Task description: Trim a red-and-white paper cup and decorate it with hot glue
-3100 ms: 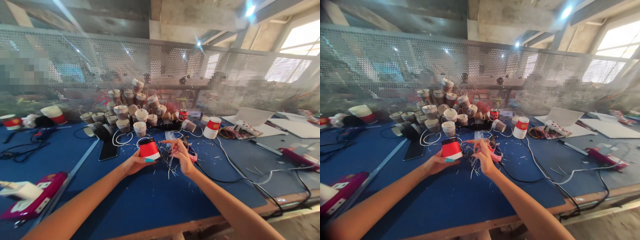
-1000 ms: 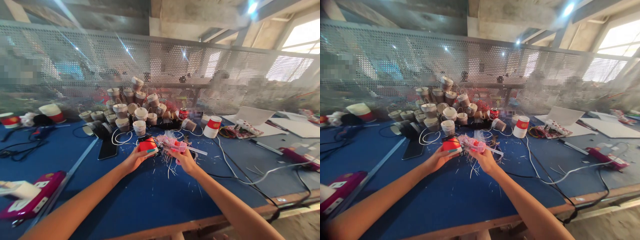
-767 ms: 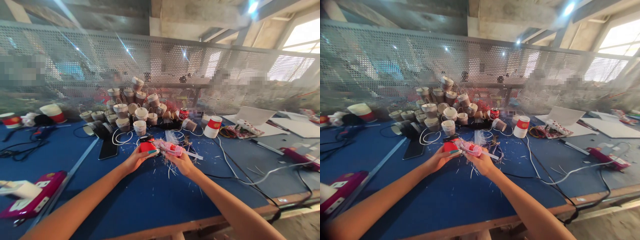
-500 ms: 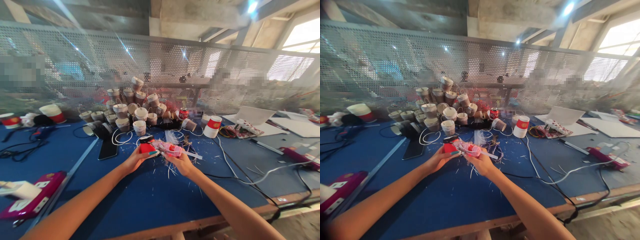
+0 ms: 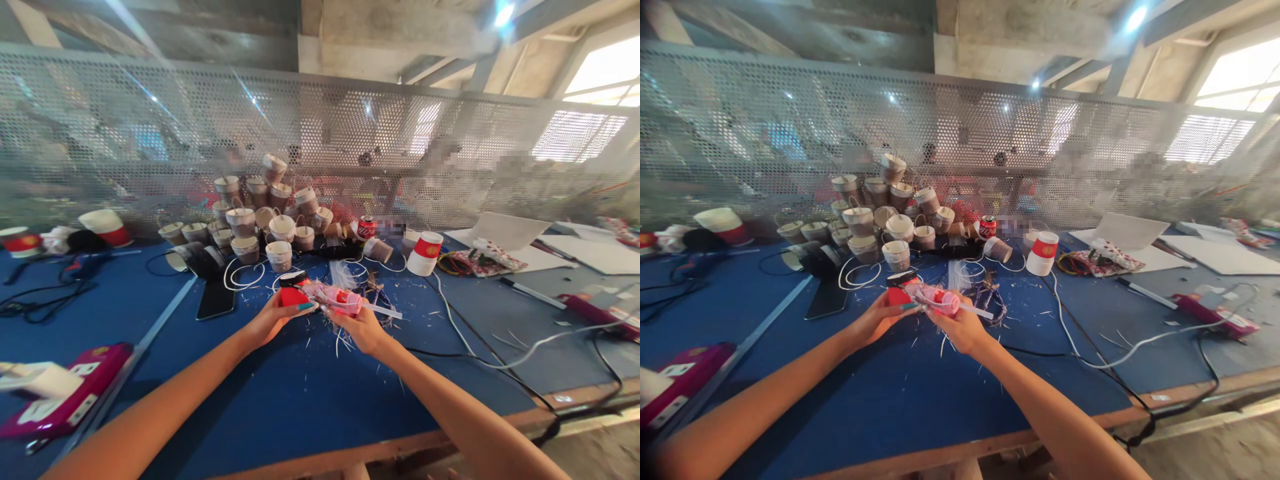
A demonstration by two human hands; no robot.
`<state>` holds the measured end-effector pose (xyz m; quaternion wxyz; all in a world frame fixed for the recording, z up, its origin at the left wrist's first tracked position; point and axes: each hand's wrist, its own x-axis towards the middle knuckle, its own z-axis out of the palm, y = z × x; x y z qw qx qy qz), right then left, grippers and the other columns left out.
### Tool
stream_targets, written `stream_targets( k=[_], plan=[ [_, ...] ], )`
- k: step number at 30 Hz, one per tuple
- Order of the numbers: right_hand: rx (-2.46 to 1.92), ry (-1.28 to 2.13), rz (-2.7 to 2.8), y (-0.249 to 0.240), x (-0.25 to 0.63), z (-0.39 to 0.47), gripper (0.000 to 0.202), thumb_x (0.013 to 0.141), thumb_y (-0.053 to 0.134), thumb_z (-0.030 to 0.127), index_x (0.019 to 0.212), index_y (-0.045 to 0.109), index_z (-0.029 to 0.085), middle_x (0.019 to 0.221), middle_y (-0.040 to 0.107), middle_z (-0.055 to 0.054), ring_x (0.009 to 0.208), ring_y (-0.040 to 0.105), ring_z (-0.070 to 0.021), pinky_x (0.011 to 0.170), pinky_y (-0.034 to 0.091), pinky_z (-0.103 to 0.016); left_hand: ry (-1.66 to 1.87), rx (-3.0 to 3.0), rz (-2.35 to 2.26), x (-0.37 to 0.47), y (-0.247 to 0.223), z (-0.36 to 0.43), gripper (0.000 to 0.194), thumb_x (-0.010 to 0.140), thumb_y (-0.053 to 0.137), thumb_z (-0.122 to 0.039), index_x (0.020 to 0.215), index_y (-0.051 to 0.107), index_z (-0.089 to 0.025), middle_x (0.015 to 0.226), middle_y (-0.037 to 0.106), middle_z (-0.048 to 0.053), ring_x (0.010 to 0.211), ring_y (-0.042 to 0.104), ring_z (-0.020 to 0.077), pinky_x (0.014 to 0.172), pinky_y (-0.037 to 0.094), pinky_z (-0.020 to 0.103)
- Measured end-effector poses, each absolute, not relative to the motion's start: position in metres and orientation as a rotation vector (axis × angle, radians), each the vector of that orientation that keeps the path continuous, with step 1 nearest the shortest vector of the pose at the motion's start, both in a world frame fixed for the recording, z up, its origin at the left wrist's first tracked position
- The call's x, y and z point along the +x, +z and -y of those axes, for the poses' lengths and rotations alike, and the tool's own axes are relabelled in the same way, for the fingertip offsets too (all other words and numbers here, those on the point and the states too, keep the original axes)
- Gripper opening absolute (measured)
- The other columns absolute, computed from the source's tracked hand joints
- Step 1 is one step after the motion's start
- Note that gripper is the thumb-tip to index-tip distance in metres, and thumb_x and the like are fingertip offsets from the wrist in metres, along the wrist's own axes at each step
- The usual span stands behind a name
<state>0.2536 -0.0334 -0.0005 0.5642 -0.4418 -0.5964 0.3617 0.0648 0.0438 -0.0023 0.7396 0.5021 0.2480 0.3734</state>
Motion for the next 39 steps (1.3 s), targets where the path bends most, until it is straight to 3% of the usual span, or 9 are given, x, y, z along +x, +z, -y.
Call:
stream_targets(
  k=[9,19,27,33,36,39],
  plan=[
    [-1.086,0.777,1.437,-0.005,0.259,0.030,0.025,0.077,0.060,0.042,0.082,0.065,0.018,0.070,0.055,-0.002,0.059,0.044,-0.0122,0.054,0.039,-0.026,0.848,1.053,-0.575,0.064,-0.004,-0.044,0.048,0.058,0.077,-0.016,0.104,0.063,-0.020,0.098,0.073,0.004,0.104,0.063,0.0261,0.105,0.036,0.048],
    [-1.119,0.860,1.349,-0.001,0.260,0.029,0.028,0.076,0.060,0.044,0.084,0.065,0.018,0.053,0.044,0.004,0.048,0.036,-0.0091,0.045,0.032,-0.024,0.843,1.039,-0.535,0.064,-0.003,-0.045,0.046,0.055,0.076,-0.014,0.100,0.066,-0.018,0.097,0.073,0.007,0.101,0.064,0.0290,0.105,0.035,0.050],
    [-1.107,0.897,1.309,-0.003,0.261,0.025,0.030,0.074,0.061,0.045,0.088,0.065,0.018,0.055,0.049,0.003,0.048,0.039,-0.0100,0.045,0.034,-0.024,0.847,1.047,-0.555,0.061,-0.007,-0.047,0.047,0.054,0.077,-0.015,0.100,0.065,-0.019,0.098,0.073,0.006,0.104,0.063,0.0294,0.106,0.033,0.051],
    [-1.302,0.547,1.481,0.000,0.260,0.026,0.023,0.079,0.052,0.041,0.079,0.061,0.020,0.074,0.061,-0.003,0.068,0.054,-0.0174,0.064,0.044,-0.030,0.881,1.052,-0.575,0.061,-0.009,-0.046,0.063,0.054,0.077,-0.013,0.112,0.054,-0.022,0.104,0.070,0.006,0.108,0.061,0.0303,0.107,0.032,0.052],
    [-1.578,0.139,1.515,0.007,0.265,0.028,0.020,0.082,0.046,0.036,0.079,0.056,0.019,0.081,0.060,-0.008,0.081,0.054,-0.0227,0.078,0.043,-0.037,0.901,1.019,-0.576,0.062,-0.007,-0.045,0.064,0.055,0.076,-0.013,0.113,0.050,-0.022,0.104,0.070,0.005,0.105,0.063,0.0284,0.106,0.035,0.050],
    [-1.868,-0.170,1.419,0.011,0.276,0.027,0.015,0.078,0.047,0.026,0.086,0.052,0.014,0.088,0.056,-0.015,0.089,0.050,-0.0289,0.082,0.040,-0.045,0.912,1.004,-0.604,0.063,-0.006,-0.044,0.062,0.054,0.077,-0.012,0.109,0.050,-0.022,0.101,0.070,0.003,0.100,0.065,0.0265,0.105,0.037,0.048]
  ],
)
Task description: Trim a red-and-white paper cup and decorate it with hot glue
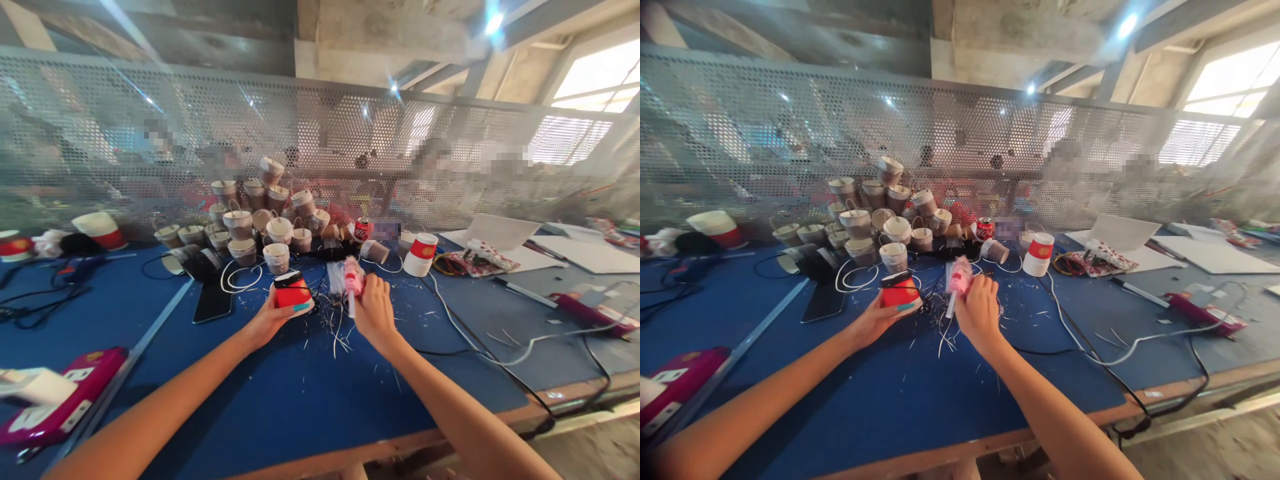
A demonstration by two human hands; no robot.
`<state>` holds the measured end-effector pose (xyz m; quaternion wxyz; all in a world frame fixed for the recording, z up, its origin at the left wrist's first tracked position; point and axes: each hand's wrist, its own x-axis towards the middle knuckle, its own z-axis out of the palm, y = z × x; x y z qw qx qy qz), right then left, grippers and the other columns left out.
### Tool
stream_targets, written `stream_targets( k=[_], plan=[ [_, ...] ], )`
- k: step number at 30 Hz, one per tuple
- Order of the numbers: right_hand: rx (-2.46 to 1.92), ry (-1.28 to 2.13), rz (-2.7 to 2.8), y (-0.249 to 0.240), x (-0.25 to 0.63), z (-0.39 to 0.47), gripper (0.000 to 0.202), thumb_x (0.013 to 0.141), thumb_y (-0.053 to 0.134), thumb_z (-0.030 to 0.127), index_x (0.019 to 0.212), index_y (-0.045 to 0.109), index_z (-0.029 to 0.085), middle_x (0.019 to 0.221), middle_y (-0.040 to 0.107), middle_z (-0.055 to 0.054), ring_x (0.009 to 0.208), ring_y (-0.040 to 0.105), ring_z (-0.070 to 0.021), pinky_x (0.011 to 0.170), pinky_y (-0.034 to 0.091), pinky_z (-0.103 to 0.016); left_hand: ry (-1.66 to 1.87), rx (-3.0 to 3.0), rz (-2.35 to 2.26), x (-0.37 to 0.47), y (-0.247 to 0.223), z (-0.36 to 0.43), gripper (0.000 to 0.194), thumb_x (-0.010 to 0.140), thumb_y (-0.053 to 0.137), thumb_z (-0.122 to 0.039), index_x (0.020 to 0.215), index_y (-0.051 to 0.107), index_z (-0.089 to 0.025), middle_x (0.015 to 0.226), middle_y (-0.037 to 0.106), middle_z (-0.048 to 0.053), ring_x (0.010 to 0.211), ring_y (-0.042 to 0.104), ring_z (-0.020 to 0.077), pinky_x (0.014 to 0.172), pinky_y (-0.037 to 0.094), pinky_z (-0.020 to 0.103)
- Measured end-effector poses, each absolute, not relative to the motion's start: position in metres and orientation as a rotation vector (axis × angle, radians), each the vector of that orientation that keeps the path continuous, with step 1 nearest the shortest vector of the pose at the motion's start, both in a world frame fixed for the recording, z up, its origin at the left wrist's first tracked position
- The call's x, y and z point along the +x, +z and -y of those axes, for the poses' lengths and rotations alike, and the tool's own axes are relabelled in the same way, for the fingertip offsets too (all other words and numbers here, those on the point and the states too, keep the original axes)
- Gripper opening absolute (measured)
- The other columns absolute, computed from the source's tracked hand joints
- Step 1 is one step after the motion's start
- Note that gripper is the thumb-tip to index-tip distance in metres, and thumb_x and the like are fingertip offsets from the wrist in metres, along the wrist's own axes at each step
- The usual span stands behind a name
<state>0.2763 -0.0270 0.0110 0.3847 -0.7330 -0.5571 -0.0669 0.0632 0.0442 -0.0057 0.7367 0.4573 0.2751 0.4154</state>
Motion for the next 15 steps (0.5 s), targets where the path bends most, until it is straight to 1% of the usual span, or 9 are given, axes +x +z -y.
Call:
stream_targets(
  k=[2,5,7,9,11,12,13,15],
  plan=[
    [-1.982,-0.255,1.314,0.008,0.287,0.023,0.020,0.072,0.048,0.018,0.090,0.050,0.010,0.094,0.053,-0.021,0.094,0.048,-0.0339,0.082,0.039,-0.049,0.908,1.002,-0.627,0.063,-0.004,-0.044,0.060,0.053,0.078,-0.012,0.106,0.051,-0.022,0.098,0.070,0.002,0.099,0.065,0.0258,0.104,0.038,0.047],
    [-2.062,-0.201,1.222,-0.003,0.301,0.016,0.026,0.064,0.050,0.012,0.089,0.049,0.008,0.097,0.050,-0.028,0.098,0.045,-0.0409,0.078,0.037,-0.053,0.886,1.013,-0.629,0.063,-0.002,-0.043,0.058,0.053,0.078,-0.014,0.106,0.053,-0.021,0.098,0.070,0.003,0.099,0.065,0.0265,0.103,0.040,0.046],
    [-2.023,-0.162,1.194,-0.009,0.304,0.014,0.029,0.061,0.052,0.012,0.089,0.048,0.009,0.098,0.049,-0.029,0.101,0.043,-0.0445,0.078,0.036,-0.056,0.877,1.032,-0.623,0.063,-0.001,-0.043,0.058,0.054,0.078,-0.016,0.106,0.053,-0.021,0.098,0.070,0.004,0.099,0.064,0.0268,0.102,0.040,0.046],
    [-1.945,-0.190,1.179,-0.009,0.301,0.016,0.030,0.062,0.051,0.013,0.092,0.046,0.010,0.105,0.047,-0.030,0.106,0.039,-0.0457,0.080,0.033,-0.060,0.871,1.046,-0.626,0.063,-0.001,-0.042,0.059,0.054,0.078,-0.016,0.107,0.053,-0.021,0.098,0.070,0.003,0.099,0.064,0.0257,0.101,0.041,0.045],
    [-1.874,-0.248,1.206,-0.003,0.293,0.020,0.031,0.065,0.050,0.015,0.095,0.045,0.011,0.115,0.043,-0.030,0.110,0.036,-0.0436,0.085,0.029,-0.061,0.872,1.049,-0.640,0.064,-0.002,-0.042,0.059,0.055,0.079,-0.016,0.107,0.052,-0.021,0.098,0.069,0.003,0.099,0.064,0.0244,0.099,0.042,0.043],
    [-1.832,-0.264,1.250,0.002,0.287,0.024,0.031,0.065,0.050,0.015,0.095,0.045,0.012,0.117,0.042,-0.027,0.111,0.037,-0.0416,0.087,0.028,-0.060,0.874,1.051,-0.645,0.064,-0.002,-0.043,0.058,0.056,0.079,-0.017,0.107,0.052,-0.021,0.100,0.069,0.003,0.099,0.064,0.0242,0.098,0.043,0.042],
    [-1.762,-0.263,1.319,0.007,0.282,0.027,0.029,0.066,0.049,0.014,0.094,0.045,0.014,0.115,0.045,-0.024,0.110,0.038,-0.0387,0.089,0.029,-0.058,0.878,1.056,-0.650,0.065,-0.003,-0.043,0.057,0.057,0.079,-0.018,0.107,0.051,-0.021,0.101,0.069,0.004,0.100,0.064,0.0242,0.097,0.044,0.041],
    [-1.484,-0.184,1.585,0.017,0.272,0.035,0.025,0.068,0.047,0.012,0.092,0.046,0.017,0.109,0.051,-0.016,0.107,0.043,-0.0311,0.091,0.031,-0.051,0.885,1.077,-0.656,0.066,-0.005,-0.043,0.056,0.059,0.079,-0.022,0.108,0.050,-0.021,0.105,0.068,0.006,0.102,0.063,0.0245,0.094,0.046,0.041]
  ],
)
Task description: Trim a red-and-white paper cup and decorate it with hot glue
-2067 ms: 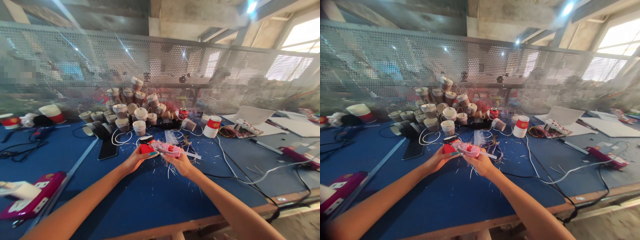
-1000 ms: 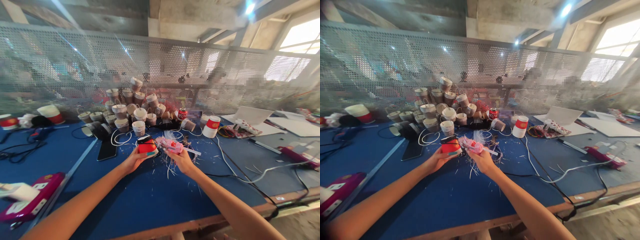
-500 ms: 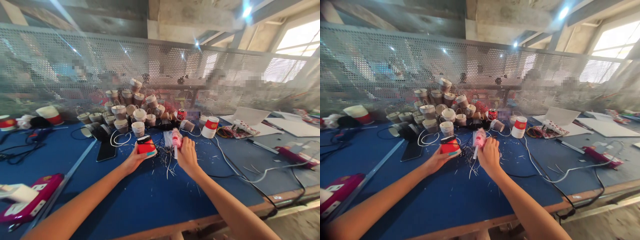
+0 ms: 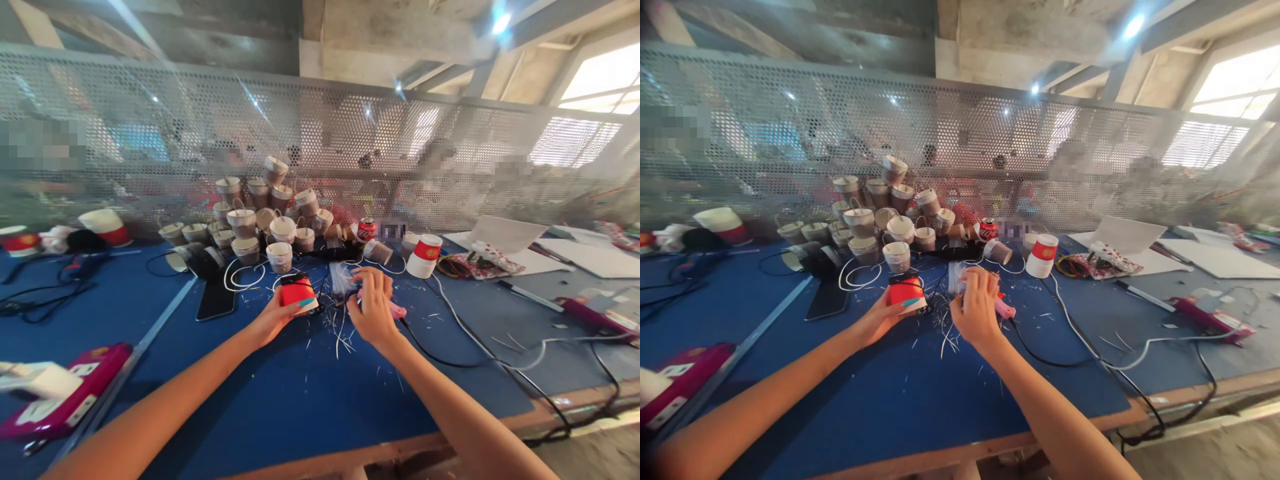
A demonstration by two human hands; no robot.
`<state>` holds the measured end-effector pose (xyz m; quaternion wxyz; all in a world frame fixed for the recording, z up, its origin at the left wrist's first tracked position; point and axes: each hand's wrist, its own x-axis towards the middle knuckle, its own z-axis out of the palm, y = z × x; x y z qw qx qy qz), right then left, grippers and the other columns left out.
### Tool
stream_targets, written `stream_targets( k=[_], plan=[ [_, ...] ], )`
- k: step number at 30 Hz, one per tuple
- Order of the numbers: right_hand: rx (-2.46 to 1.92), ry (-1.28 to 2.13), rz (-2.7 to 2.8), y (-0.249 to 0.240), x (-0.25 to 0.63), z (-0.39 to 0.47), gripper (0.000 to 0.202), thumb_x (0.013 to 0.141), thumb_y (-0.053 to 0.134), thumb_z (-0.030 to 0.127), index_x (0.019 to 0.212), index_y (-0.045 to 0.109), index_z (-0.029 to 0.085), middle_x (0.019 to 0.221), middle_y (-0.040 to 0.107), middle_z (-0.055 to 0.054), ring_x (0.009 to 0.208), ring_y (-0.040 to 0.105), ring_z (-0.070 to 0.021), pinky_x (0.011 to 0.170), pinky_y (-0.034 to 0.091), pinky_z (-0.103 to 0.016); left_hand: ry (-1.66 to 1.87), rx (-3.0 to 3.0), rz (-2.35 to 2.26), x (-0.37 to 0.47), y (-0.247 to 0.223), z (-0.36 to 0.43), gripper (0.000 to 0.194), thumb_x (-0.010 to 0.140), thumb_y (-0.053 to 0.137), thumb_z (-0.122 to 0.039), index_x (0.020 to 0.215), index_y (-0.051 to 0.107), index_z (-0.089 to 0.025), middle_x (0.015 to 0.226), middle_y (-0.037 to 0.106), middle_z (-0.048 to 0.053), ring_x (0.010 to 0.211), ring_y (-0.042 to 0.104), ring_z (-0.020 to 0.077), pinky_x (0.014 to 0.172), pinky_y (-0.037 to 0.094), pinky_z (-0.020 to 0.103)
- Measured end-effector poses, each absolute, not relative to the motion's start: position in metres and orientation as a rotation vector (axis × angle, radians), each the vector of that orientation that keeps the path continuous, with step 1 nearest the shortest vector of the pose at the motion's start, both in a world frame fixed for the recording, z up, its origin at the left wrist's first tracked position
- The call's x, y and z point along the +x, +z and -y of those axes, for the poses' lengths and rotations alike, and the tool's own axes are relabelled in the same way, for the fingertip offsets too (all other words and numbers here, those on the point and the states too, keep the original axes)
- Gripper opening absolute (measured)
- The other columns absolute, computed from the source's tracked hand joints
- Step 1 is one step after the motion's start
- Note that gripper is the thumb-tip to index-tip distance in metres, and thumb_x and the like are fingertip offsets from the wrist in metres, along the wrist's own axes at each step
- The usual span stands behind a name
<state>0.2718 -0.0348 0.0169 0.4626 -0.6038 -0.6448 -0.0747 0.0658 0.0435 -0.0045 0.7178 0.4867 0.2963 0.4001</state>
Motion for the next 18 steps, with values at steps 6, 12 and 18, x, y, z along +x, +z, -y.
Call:
stream_targets(
  k=[6,12,18],
  plan=[
    [-0.943,0.286,1.998,0.024,0.255,0.050,0.032,0.077,0.041,0.013,0.109,0.045,0.021,0.127,0.051,-0.008,0.111,0.041,-0.0228,0.096,0.031,-0.043,0.865,1.152,-0.647,0.066,-0.006,-0.043,0.059,0.061,0.080,-0.027,0.111,0.051,-0.019,0.110,0.066,0.009,0.108,0.060,0.0257,0.098,0.039,0.044],
    [-1.014,0.483,2.051,0.018,0.249,0.048,0.025,0.073,0.044,0.015,0.097,0.047,0.022,0.126,0.054,-0.004,0.109,0.036,-0.0243,0.098,0.029,-0.044,0.783,1.217,-0.610,0.064,-0.008,-0.045,0.051,0.058,0.082,-0.020,0.104,0.059,-0.019,0.109,0.068,0.008,0.110,0.059,0.0276,0.101,0.036,0.046],
    [-1.044,0.527,1.924,0.021,0.250,0.047,0.025,0.072,0.042,0.014,0.095,0.046,0.023,0.127,0.053,-0.004,0.106,0.037,-0.0230,0.097,0.028,-0.043,0.749,1.228,-0.556,0.065,-0.004,-0.045,0.061,0.060,0.080,-0.020,0.118,0.058,-0.020,0.121,0.064,0.011,0.119,0.052,0.0289,0.105,0.033,0.043]
  ],
)
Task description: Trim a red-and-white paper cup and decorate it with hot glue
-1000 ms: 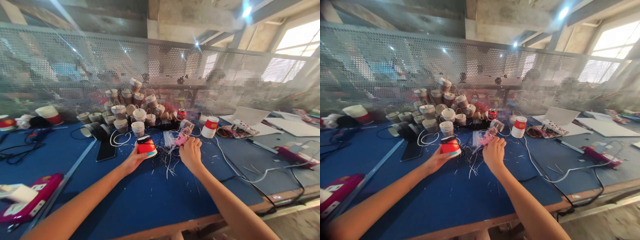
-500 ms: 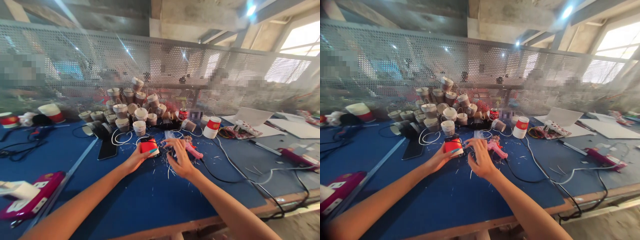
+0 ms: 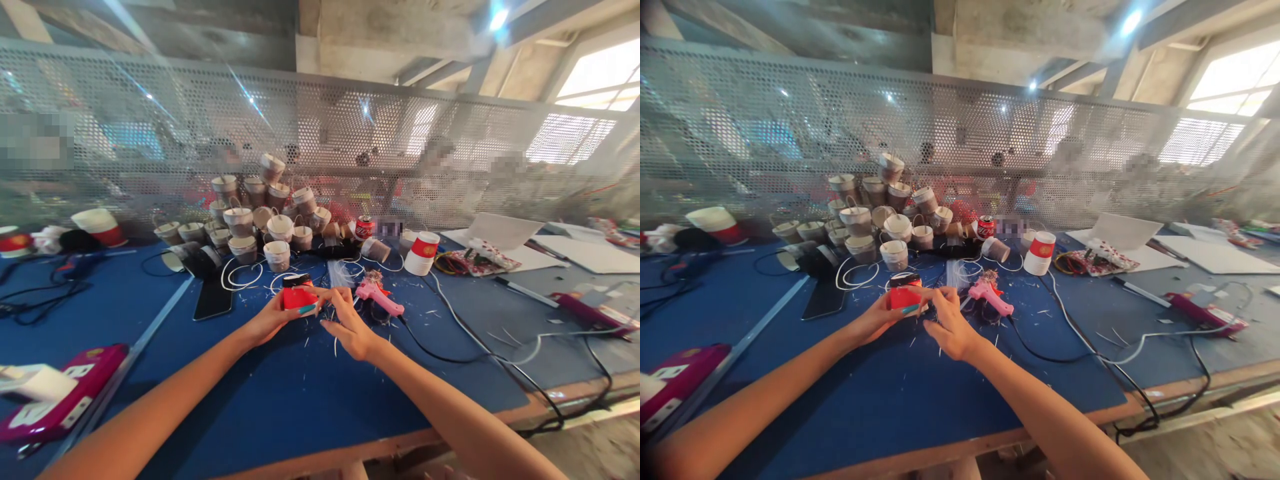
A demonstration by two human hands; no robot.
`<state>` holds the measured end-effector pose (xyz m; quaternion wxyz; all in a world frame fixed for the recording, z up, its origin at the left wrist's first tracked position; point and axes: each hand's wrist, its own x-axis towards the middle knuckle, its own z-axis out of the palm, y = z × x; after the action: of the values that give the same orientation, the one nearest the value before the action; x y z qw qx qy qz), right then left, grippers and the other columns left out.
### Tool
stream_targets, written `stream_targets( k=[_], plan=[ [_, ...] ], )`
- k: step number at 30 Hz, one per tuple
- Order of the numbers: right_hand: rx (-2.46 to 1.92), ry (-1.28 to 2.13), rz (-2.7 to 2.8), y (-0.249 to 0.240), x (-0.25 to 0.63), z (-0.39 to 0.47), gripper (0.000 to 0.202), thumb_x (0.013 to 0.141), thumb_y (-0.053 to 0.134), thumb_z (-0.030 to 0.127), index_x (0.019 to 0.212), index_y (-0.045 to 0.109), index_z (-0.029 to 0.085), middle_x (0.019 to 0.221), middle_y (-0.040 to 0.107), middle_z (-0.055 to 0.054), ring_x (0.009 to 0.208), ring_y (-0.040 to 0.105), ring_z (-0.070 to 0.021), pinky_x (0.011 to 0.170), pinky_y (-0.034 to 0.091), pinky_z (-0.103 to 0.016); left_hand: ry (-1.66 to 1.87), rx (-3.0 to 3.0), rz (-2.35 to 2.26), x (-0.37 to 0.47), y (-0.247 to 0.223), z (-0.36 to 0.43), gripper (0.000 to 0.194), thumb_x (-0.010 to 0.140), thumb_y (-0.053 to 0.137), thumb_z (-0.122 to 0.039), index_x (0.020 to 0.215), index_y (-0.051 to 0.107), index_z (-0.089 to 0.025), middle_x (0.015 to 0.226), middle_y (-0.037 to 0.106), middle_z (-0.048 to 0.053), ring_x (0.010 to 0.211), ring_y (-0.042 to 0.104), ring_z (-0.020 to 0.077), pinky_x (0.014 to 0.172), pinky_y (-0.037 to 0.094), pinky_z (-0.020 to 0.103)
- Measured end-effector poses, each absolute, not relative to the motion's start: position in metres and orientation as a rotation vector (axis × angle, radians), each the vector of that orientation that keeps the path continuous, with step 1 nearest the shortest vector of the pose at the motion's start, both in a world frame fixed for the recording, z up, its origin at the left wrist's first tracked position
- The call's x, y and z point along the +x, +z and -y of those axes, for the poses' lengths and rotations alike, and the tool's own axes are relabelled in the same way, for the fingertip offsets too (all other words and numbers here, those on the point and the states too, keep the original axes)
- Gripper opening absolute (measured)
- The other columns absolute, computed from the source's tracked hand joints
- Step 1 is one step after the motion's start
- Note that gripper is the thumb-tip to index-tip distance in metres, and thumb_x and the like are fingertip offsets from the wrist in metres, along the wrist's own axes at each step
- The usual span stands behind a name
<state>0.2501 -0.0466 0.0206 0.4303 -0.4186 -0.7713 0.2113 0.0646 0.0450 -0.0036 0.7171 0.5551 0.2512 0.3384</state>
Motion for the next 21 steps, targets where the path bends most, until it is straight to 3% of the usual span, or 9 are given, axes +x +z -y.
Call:
stream_targets(
  k=[3,12,16,21],
  plan=[
    [-1.072,0.571,1.817,0.022,0.252,0.046,0.022,0.070,0.041,0.014,0.090,0.045,0.022,0.125,0.055,-0.004,0.104,0.038,-0.0230,0.095,0.029,-0.044,0.758,1.202,-0.549,0.063,-0.005,-0.046,0.066,0.060,0.080,-0.023,0.121,0.056,-0.020,0.121,0.063,0.012,0.118,0.053,0.0302,0.104,0.035,0.044],
    [-1.116,0.686,1.416,0.010,0.256,0.031,0.015,0.067,0.039,0.013,0.078,0.042,0.023,0.103,0.061,-0.004,0.098,0.046,-0.0221,0.087,0.035,-0.039,0.777,1.117,-0.625,0.061,-0.006,-0.046,0.058,0.055,0.083,-0.021,0.107,0.059,-0.017,0.106,0.069,0.011,0.101,0.064,0.0275,0.096,0.044,0.043],
    [-1.204,0.603,1.198,0.002,0.259,0.023,0.012,0.066,0.042,0.017,0.077,0.043,0.022,0.089,0.056,-0.003,0.081,0.046,-0.0190,0.080,0.038,-0.036,0.771,1.116,-0.603,0.061,-0.007,-0.046,0.055,0.056,0.082,-0.021,0.106,0.059,-0.017,0.106,0.069,0.011,0.104,0.063,0.0296,0.100,0.040,0.048],
    [-1.195,0.416,1.164,0.006,0.257,0.028,0.026,0.060,0.046,0.015,0.085,0.043,0.022,0.091,0.049,-0.003,0.079,0.044,-0.0174,0.072,0.039,-0.031,0.763,1.090,-0.583,0.060,-0.008,-0.047,0.056,0.060,0.080,-0.021,0.111,0.056,-0.018,0.113,0.067,0.012,0.110,0.060,0.0315,0.101,0.040,0.050]
  ],
)
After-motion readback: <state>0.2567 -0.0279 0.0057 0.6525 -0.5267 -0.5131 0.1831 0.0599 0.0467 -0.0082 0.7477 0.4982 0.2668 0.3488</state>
